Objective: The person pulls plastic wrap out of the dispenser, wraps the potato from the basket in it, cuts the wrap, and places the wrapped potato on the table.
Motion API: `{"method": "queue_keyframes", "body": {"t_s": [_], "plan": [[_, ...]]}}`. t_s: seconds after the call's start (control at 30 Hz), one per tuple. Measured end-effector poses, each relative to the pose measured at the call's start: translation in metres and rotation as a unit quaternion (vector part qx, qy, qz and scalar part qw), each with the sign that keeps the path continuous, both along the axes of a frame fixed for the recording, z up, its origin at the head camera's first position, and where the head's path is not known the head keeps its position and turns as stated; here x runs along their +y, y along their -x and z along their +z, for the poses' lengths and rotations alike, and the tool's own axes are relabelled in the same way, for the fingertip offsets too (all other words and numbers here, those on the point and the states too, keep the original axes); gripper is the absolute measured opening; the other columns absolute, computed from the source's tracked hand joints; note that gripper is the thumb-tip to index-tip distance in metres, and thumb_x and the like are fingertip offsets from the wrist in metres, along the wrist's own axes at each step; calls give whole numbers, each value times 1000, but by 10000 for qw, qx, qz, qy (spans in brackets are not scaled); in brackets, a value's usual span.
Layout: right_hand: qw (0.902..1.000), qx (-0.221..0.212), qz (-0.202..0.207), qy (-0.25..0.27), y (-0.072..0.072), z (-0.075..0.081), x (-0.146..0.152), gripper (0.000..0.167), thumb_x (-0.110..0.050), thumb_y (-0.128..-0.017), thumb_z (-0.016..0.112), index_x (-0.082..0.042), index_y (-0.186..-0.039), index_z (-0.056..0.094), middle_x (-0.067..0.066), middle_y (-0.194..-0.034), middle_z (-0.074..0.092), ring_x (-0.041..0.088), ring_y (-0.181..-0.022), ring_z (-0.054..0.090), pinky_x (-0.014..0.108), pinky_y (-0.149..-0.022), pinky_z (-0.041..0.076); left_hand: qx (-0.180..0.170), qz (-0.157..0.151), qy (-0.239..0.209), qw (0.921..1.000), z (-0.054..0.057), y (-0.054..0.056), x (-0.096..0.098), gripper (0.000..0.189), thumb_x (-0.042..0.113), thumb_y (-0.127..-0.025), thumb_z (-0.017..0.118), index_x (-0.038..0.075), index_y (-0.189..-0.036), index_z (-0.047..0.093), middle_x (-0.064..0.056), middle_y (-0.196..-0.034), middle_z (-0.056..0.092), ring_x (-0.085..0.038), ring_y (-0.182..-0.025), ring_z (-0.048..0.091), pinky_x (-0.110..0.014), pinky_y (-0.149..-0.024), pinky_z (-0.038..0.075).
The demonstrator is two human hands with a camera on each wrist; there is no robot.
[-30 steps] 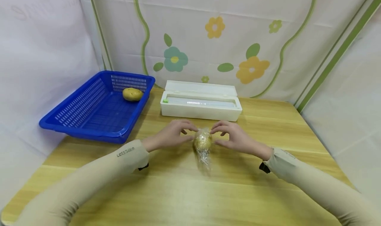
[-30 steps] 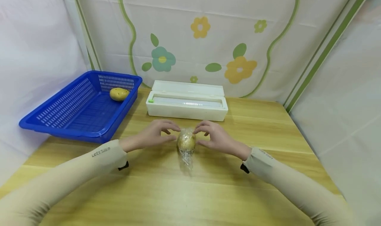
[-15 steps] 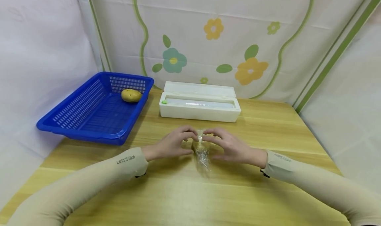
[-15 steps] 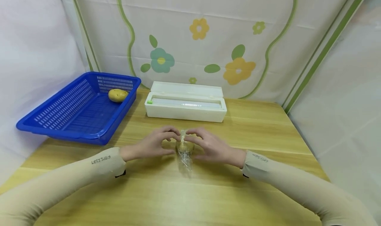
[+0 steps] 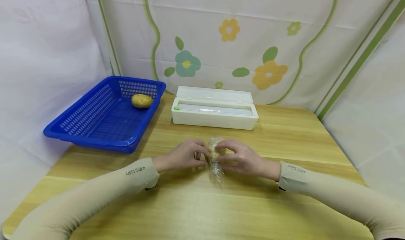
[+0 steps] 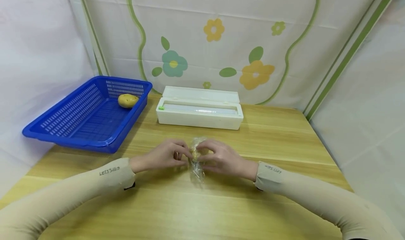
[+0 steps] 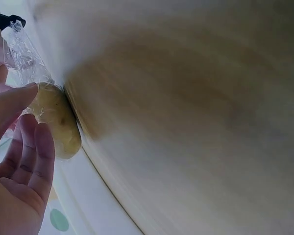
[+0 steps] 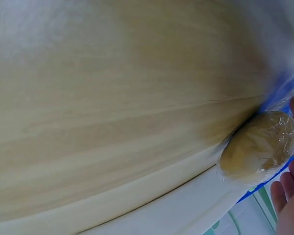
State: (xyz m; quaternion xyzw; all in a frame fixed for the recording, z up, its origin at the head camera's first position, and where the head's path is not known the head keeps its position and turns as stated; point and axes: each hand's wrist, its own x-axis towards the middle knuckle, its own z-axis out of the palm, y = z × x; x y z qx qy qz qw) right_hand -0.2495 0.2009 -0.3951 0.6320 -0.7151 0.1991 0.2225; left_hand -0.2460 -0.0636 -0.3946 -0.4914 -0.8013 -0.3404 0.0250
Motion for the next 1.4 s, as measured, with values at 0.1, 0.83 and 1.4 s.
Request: {"method": "queue_keyframes", "body": {"t_s": [0.1,0.83,1.4], "plan": [[9999,-9,78,-134,0,-1,0,22,-10,-74,87,-10,-95,80,19,-120,61,33,-114,58,43,-97,47,-73,-39,52,10000,-1,1,1,20,6,-81,82,11,-100,77,2,-96,64,-2,-65,54,-18,-57,49],[9784,-1941,-139,701,-2,-2,-4,22,9,-77,79,-9,-90,74,16,-111,64,31,-102,63,42,-84,54,605,-58,132,9981,-2,-1,12,34,29,-73,89,14,-98,71,3,-94,63,-2,-63,51,-15,-53,43],[9721,-2246,-602,319,0,7,-3,25,-10,-76,87,-10,-97,73,6,-112,68,22,-106,63,33,-91,50,-87,568,-444,9974,0,6,19,13,27,-86,79,21,-78,70,9,-94,60,-10,-88,58,-33,-76,51]]}}
